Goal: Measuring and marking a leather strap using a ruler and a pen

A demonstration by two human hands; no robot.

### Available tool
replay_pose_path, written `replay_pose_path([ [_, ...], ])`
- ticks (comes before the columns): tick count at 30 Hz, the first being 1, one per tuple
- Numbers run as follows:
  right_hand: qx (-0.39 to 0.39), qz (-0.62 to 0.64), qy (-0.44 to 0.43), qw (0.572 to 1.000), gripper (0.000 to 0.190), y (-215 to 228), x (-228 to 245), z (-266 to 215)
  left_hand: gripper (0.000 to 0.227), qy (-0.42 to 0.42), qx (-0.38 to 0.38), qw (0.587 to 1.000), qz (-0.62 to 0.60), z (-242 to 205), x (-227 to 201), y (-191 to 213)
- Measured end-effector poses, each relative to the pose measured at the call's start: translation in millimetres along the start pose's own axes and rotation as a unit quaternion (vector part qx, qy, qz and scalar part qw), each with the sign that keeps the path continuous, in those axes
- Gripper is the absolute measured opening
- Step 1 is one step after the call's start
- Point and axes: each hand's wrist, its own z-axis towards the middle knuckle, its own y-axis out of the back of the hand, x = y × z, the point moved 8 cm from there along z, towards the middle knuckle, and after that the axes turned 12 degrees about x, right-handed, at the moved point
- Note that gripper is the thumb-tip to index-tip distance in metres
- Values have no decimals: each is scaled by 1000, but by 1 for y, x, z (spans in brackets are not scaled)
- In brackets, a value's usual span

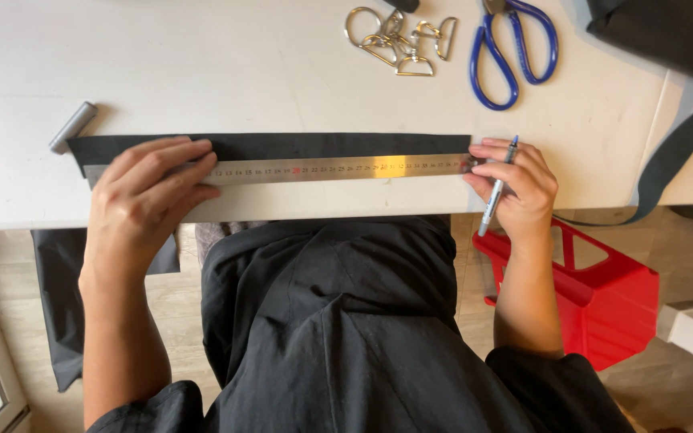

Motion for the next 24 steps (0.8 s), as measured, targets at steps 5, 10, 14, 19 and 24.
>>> replay_pose_path([
  [5,0,-14,9,1000,16,-2,7,3,23,44,-29,994,97,-32,17,12],
  [10,9,-28,13,999,14,-3,10,4,14,36,-40,991,123,-40,12,16],
  [14,13,-39,23,999,17,-3,12,8,12,15,-57,988,140,-40,12,18],
  [19,31,-44,45,998,22,-19,22,19,15,3,-66,989,134,-40,14,19],
  [24,36,2,49,998,17,-29,26,29,15,2,-59,992,111,-43,19,22],
])
